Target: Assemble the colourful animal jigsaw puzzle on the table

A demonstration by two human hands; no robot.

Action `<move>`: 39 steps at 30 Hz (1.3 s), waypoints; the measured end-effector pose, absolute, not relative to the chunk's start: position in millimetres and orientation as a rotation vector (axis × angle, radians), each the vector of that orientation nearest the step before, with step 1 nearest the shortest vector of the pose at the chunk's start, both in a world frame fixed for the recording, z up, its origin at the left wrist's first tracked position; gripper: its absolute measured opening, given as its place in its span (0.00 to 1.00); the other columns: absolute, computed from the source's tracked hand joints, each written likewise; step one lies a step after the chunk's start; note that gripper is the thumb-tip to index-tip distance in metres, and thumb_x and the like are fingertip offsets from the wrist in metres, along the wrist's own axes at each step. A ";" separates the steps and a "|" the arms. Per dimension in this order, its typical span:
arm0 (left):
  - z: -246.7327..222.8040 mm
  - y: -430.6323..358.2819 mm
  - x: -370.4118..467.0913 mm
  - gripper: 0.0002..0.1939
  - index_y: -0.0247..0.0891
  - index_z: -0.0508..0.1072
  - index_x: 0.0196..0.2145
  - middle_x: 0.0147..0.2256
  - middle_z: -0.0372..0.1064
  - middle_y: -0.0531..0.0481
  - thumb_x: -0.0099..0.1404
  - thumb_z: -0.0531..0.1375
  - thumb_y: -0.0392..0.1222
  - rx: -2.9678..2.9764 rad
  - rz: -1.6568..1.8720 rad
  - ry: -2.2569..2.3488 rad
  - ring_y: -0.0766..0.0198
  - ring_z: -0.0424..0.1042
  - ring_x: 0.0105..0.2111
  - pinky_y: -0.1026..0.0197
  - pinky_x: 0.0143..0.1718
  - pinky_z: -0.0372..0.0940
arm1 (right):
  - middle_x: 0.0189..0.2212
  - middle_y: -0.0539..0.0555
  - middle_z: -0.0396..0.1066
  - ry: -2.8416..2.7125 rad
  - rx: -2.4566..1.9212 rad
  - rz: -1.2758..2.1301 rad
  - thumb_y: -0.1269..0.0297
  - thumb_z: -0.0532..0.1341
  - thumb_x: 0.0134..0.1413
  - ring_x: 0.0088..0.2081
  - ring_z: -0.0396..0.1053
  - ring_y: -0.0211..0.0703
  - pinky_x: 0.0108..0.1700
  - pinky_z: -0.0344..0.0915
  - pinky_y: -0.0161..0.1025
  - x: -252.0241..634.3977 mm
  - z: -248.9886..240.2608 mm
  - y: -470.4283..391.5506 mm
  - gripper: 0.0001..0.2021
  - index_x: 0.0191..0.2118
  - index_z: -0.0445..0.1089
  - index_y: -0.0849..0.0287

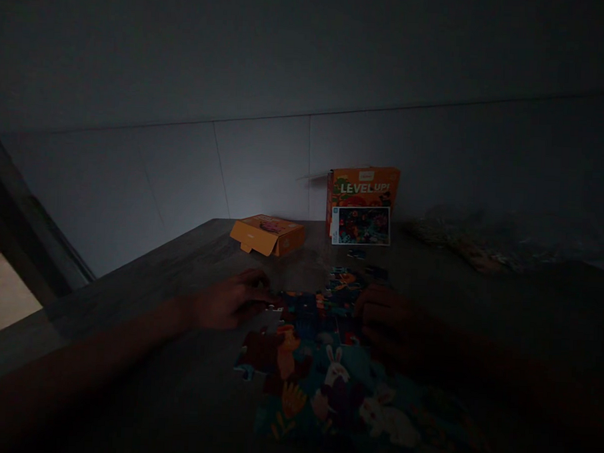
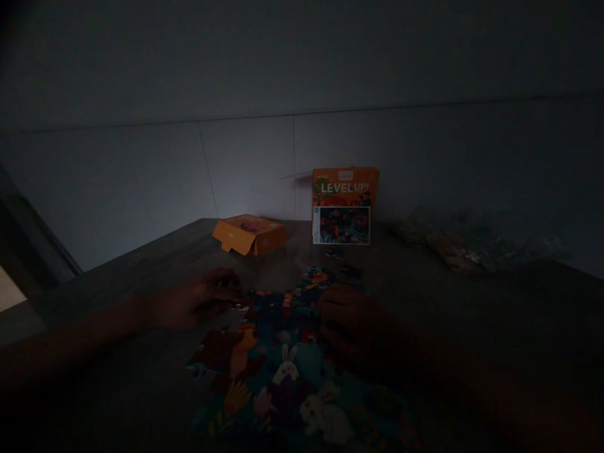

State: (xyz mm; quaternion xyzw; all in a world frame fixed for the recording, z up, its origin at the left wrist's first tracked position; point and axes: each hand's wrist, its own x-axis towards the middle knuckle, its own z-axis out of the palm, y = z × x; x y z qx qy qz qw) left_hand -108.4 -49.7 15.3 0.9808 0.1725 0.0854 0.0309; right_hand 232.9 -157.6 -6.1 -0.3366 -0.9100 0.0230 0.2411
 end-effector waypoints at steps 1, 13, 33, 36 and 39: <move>14.6 -49.4 -108.8 0.22 0.47 0.70 0.56 0.47 0.63 0.44 0.68 0.54 0.31 3.020 0.266 0.535 0.57 0.68 0.45 0.53 0.47 0.68 | 0.35 0.57 0.66 -2.489 -0.916 0.062 0.71 0.52 0.62 0.36 0.64 0.43 0.38 0.63 0.41 232.9 -5.9 -157.4 0.08 0.31 0.64 0.60; 10.8 -48.3 -107.4 0.30 0.52 0.63 0.63 0.45 0.64 0.45 0.67 0.53 0.28 3.032 0.265 0.484 0.57 0.66 0.43 0.54 0.45 0.68 | 0.35 0.55 0.65 -2.495 -0.903 0.066 0.71 0.52 0.63 0.36 0.63 0.42 0.38 0.62 0.40 234.0 -7.6 -155.5 0.08 0.31 0.63 0.60; 10.8 -31.4 -128.0 0.18 0.42 0.76 0.51 0.53 0.60 0.40 0.66 0.56 0.32 3.107 0.377 0.536 0.51 0.63 0.53 0.48 0.52 0.67 | 0.34 0.56 0.65 -2.486 -0.917 0.066 0.71 0.52 0.62 0.36 0.63 0.43 0.38 0.63 0.41 234.3 -6.8 -156.5 0.08 0.31 0.64 0.60; 13.0 -36.4 -124.1 0.17 0.40 0.77 0.48 0.54 0.59 0.39 0.64 0.57 0.30 3.128 0.402 0.481 0.49 0.61 0.55 0.46 0.54 0.65 | 0.34 0.56 0.65 -2.485 -0.931 0.062 0.71 0.52 0.62 0.35 0.63 0.42 0.37 0.63 0.41 233.3 -5.0 -157.6 0.09 0.30 0.64 0.60; 13.7 -40.2 -121.4 0.19 0.41 0.77 0.49 0.55 0.58 0.40 0.63 0.57 0.30 3.128 0.414 0.445 0.48 0.60 0.56 0.44 0.55 0.65 | 0.34 0.56 0.65 -2.486 -0.940 0.070 0.71 0.52 0.62 0.35 0.63 0.42 0.37 0.63 0.40 231.9 -3.3 -158.5 0.09 0.30 0.64 0.60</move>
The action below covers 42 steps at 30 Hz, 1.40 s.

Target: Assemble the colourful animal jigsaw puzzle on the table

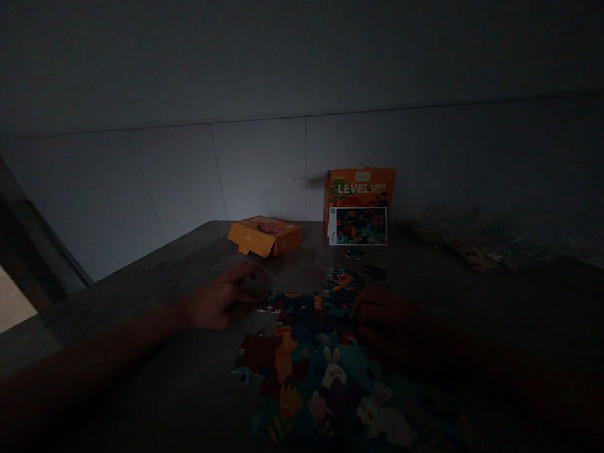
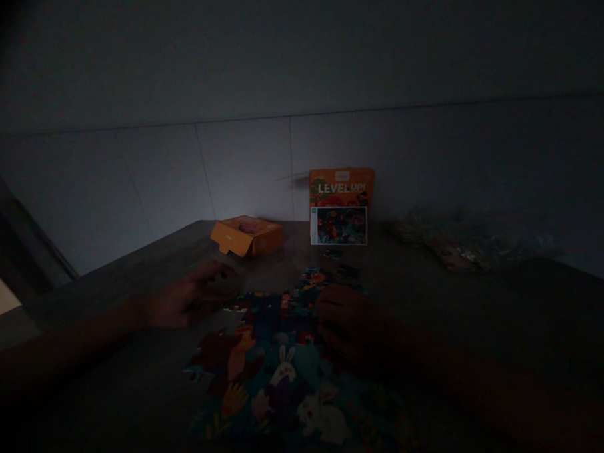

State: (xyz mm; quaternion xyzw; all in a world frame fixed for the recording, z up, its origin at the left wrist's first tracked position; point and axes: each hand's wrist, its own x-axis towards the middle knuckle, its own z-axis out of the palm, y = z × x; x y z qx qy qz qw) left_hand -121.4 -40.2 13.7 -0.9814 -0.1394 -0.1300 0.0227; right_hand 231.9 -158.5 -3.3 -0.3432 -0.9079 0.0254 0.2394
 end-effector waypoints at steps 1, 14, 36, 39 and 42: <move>13.2 -41.3 -120.6 0.21 0.42 0.76 0.51 0.56 0.58 0.40 0.63 0.56 0.29 -3.046 -0.405 -0.428 0.48 0.60 0.57 0.44 0.56 0.65 | 0.34 0.56 0.65 -2.486 -0.936 0.067 0.71 0.52 0.62 0.35 0.63 0.42 0.37 0.63 0.40 231.5 -3.0 -158.6 0.09 0.30 0.64 0.60; 16.7 -58.6 -106.4 0.38 0.53 0.62 0.63 0.60 0.56 0.45 0.60 0.53 0.22 -3.158 -0.334 -0.352 0.49 0.57 0.60 0.43 0.59 0.61 | 0.32 0.57 0.69 -2.332 -0.893 -0.105 0.69 0.49 0.66 0.34 0.65 0.43 0.38 0.64 0.41 239.0 -8.4 -152.2 0.11 0.35 0.67 0.60; 4.0 -51.4 -107.3 0.28 0.54 0.63 0.62 0.58 0.63 0.46 0.68 0.49 0.31 -3.228 -0.457 -0.381 0.51 0.66 0.55 0.51 0.54 0.69 | 0.20 0.48 0.64 -1.886 -1.542 0.089 0.54 0.56 0.58 0.25 0.62 0.37 0.30 0.56 0.35 252.9 13.0 -147.5 0.17 0.23 0.65 0.58; 2.7 -49.4 -108.1 0.28 0.54 0.64 0.62 0.59 0.62 0.46 0.68 0.50 0.31 -3.236 -0.470 -0.392 0.51 0.65 0.56 0.50 0.54 0.68 | 0.15 0.47 0.60 -2.242 -1.576 0.157 0.42 0.68 0.41 0.17 0.53 0.33 0.22 0.50 0.35 238.7 29.3 -171.7 0.22 0.20 0.66 0.57; 1.1 -48.9 -108.6 0.29 0.53 0.64 0.62 0.58 0.63 0.45 0.67 0.50 0.30 -3.263 -0.493 -0.391 0.51 0.65 0.56 0.50 0.54 0.68 | 0.18 0.49 0.63 -2.494 -1.730 0.063 0.39 0.66 0.43 0.16 0.53 0.33 0.18 0.47 0.34 229.1 42.1 -190.2 0.23 0.23 0.69 0.58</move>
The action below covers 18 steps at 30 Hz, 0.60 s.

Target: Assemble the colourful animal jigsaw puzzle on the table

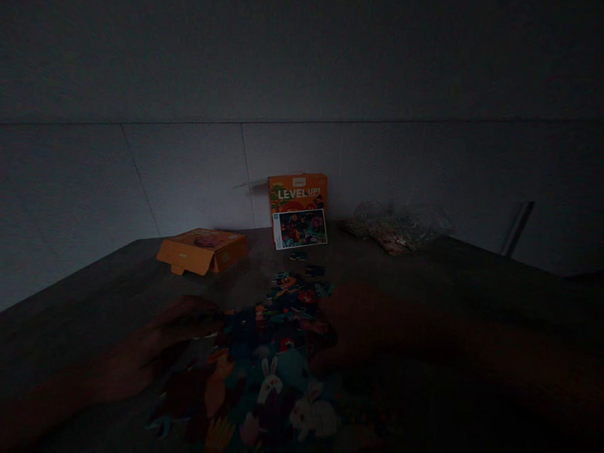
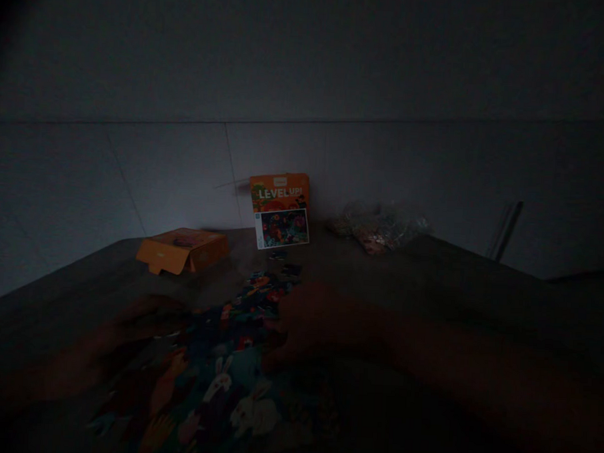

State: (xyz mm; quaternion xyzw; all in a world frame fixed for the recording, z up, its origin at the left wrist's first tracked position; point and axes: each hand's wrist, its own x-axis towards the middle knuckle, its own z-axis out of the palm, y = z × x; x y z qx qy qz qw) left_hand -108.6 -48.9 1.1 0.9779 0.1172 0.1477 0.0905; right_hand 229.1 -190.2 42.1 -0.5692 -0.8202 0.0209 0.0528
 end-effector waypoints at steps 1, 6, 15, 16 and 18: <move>0.4 -48.8 -109.1 0.29 0.52 0.63 0.62 0.58 0.63 0.44 0.67 0.50 0.30 2.895 0.441 0.364 0.51 0.65 0.56 0.49 0.55 0.68 | 0.19 0.50 0.64 -2.526 -1.765 0.074 0.42 0.65 0.45 0.16 0.53 0.33 0.17 0.46 0.33 227.2 44.9 -194.1 0.21 0.23 0.70 0.58; -0.3 -51.5 -109.1 0.31 0.48 0.55 0.66 0.60 0.58 0.41 0.69 0.49 0.29 2.924 0.503 0.411 0.51 0.63 0.58 0.50 0.57 0.66 | 0.19 0.48 0.67 -2.502 -1.824 0.470 0.53 0.65 0.48 0.18 0.61 0.33 0.16 0.49 0.30 225.5 49.6 -196.4 0.16 0.21 0.68 0.59; 21.0 -110.4 -95.8 0.37 0.50 0.49 0.69 0.61 0.61 0.45 0.66 0.55 0.34 3.267 0.453 0.084 0.45 0.58 0.61 0.45 0.61 0.61 | 0.27 0.48 0.71 -2.358 -1.450 0.689 0.61 0.69 0.47 0.27 0.67 0.37 0.22 0.58 0.31 222.3 29.1 -194.1 0.08 0.28 0.70 0.56; 22.9 -118.0 -95.1 0.37 0.50 0.49 0.69 0.62 0.61 0.46 0.66 0.57 0.36 3.299 0.411 0.050 0.45 0.57 0.62 0.44 0.62 0.60 | 0.27 0.48 0.71 -2.351 -1.439 0.691 0.62 0.69 0.47 0.28 0.67 0.38 0.22 0.58 0.31 221.7 28.2 -194.8 0.08 0.29 0.70 0.57; 25.2 -129.8 -93.0 0.36 0.50 0.52 0.68 0.63 0.60 0.48 0.66 0.59 0.41 3.339 0.347 0.007 0.44 0.57 0.63 0.44 0.62 0.60 | 0.28 0.49 0.71 -2.328 -1.471 0.674 0.63 0.70 0.45 0.27 0.66 0.37 0.23 0.56 0.31 219.6 27.8 -195.7 0.09 0.31 0.69 0.58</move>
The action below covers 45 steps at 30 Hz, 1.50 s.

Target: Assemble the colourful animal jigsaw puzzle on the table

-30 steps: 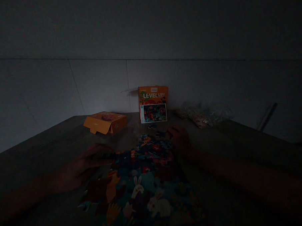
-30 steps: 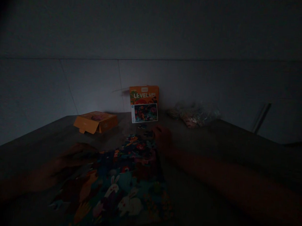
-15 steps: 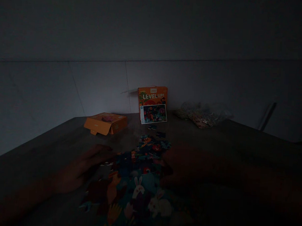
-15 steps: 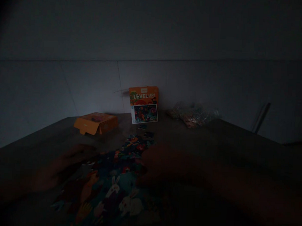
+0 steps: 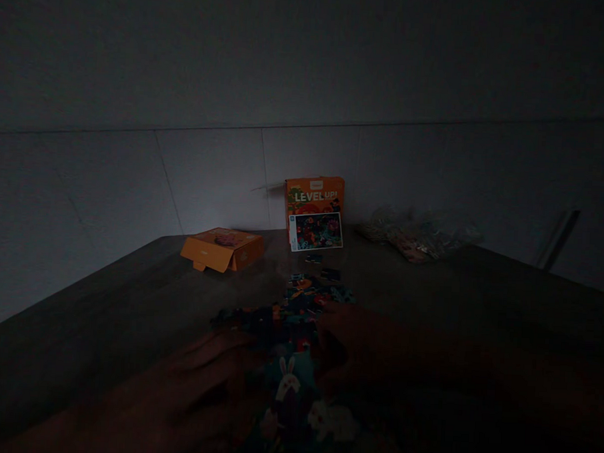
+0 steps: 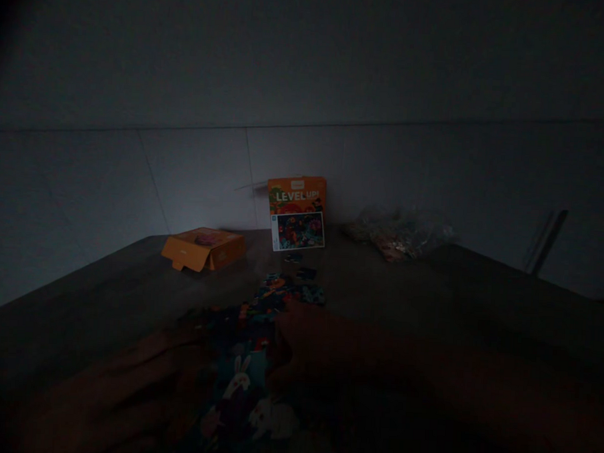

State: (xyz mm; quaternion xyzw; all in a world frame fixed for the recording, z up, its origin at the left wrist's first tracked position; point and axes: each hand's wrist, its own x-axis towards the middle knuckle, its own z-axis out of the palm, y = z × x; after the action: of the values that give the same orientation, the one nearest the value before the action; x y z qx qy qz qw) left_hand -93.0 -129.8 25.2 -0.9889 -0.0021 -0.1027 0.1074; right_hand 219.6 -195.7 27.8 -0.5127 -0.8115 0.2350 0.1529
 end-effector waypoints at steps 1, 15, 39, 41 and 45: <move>25.6 -133.6 -91.7 0.35 0.51 0.53 0.68 0.63 0.60 0.49 0.66 0.60 0.43 -2.903 -0.284 0.013 0.45 0.57 0.63 0.44 0.62 0.61 | 0.28 0.49 0.70 -2.306 -1.484 0.672 0.64 0.69 0.46 0.27 0.65 0.37 0.23 0.56 0.31 217.6 27.6 -196.0 0.09 0.32 0.69 0.58; 43.4 -144.8 -71.7 0.31 0.39 0.60 0.64 0.57 0.69 0.44 0.65 0.60 0.35 -3.158 -0.287 -0.005 0.52 0.60 0.63 0.51 0.65 0.56 | 0.39 0.54 0.75 -1.851 -1.004 1.078 0.64 0.54 0.63 0.38 0.73 0.42 0.38 0.67 0.37 176.7 -14.8 -202.5 0.14 0.52 0.67 0.58; 16.5 -72.7 -98.1 0.13 0.37 0.75 0.47 0.44 0.75 0.44 0.68 0.55 0.35 -3.428 -0.799 -0.869 0.60 0.75 0.42 0.60 0.41 0.70 | 0.32 0.55 0.73 -1.962 -1.247 0.747 0.56 0.55 0.57 0.34 0.70 0.44 0.36 0.62 0.40 183.0 -16.5 -192.1 0.14 0.37 0.74 0.59; 17.1 -73.8 -98.2 0.11 0.37 0.75 0.46 0.43 0.76 0.44 0.67 0.57 0.35 -3.490 -0.798 -0.909 0.60 0.75 0.41 0.60 0.41 0.71 | 0.32 0.55 0.73 -1.969 -1.248 0.754 0.56 0.55 0.57 0.34 0.69 0.44 0.36 0.62 0.40 183.3 -15.9 -192.3 0.14 0.36 0.73 0.59; 21.5 -76.1 -100.6 0.12 0.36 0.73 0.47 0.44 0.75 0.44 0.67 0.56 0.33 -3.554 -0.750 -0.942 0.60 0.75 0.42 0.60 0.41 0.71 | 0.31 0.55 0.73 -1.988 -1.254 0.782 0.57 0.54 0.58 0.34 0.69 0.44 0.36 0.62 0.40 183.2 -12.5 -192.5 0.14 0.36 0.73 0.59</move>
State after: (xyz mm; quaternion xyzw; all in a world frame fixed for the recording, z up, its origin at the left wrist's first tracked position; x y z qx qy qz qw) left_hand -100.6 -76.1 21.5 -0.9033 -0.2393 -0.1906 -0.3008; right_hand 183.2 -192.5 -12.5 -0.4786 -0.7585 0.2986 0.3262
